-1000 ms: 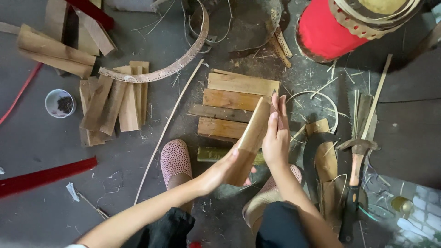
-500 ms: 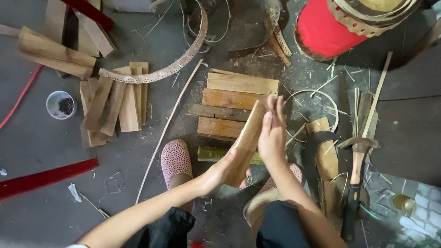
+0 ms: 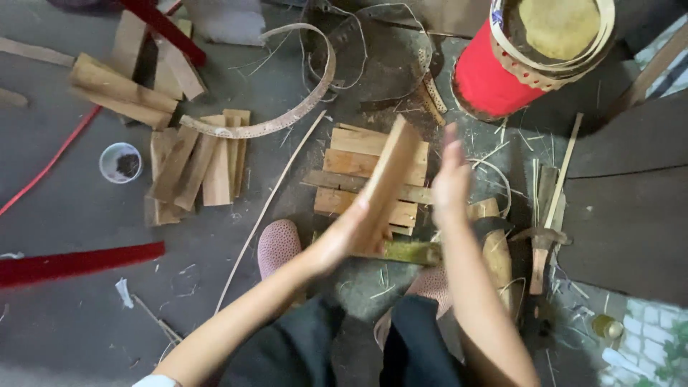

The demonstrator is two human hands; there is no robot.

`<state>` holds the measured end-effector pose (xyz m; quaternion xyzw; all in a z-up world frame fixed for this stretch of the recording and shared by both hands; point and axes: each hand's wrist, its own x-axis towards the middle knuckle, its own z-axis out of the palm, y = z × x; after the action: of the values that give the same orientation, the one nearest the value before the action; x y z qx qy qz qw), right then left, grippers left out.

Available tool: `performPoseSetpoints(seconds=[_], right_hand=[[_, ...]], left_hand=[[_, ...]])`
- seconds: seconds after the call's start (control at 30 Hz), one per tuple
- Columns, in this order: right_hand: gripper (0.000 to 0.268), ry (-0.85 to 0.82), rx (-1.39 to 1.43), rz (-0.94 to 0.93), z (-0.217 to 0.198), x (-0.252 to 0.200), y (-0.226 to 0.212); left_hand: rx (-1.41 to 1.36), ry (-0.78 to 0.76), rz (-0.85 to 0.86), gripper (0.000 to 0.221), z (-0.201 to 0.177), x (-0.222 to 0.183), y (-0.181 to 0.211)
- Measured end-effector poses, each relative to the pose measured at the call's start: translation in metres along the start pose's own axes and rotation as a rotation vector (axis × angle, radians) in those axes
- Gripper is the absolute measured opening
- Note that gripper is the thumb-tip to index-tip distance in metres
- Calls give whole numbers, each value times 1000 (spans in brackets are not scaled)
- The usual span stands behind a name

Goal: Sanding and shaving small wooden blocks to refine their shape and surface finish as part of instrument repair.

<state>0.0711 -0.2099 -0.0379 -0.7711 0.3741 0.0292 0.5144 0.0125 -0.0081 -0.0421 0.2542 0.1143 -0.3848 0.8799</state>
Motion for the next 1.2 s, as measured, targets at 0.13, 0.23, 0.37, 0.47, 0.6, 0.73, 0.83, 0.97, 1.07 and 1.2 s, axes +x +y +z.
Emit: performPoseSetpoints(seconds=[0.13,0.23,0.37,0.47,0.6,0.73,0.83,0.97,1.07,1.2], right_hand=[[63,219,261,-350,-37,-28,-49],[70,215,200,-359,-56,-64,-94],[64,121,88,-478,-59,-89,-104],[49,-37,101,-633,-41,-108,-97],[50,-231,4,-795,-28,-115,-94],[54,-160,-37,-723,-35,-88,-101],[52,-159,-146,-892,-37,-120,-110],[54,-172,-248,-846,-35,-141,-119],[55,-193,-296,-854,-38,-170,-124],[56,-178,-248,-780,-37,-103,-101]], left_hand=[[61,203,59,64,37,-17,30],[180,204,133,79,67,-33,40],[261,228,110,85,133,-60,44],[293,266,88,84,155,-72,38],[343,354,85,88,175,-100,58],[293,229,96,79,170,-108,57],[338,348,142,81,194,-125,57],[319,403,155,87,207,-139,51],[283,410,159,84,198,-144,42],[150,348,177,75,171,-125,34]])
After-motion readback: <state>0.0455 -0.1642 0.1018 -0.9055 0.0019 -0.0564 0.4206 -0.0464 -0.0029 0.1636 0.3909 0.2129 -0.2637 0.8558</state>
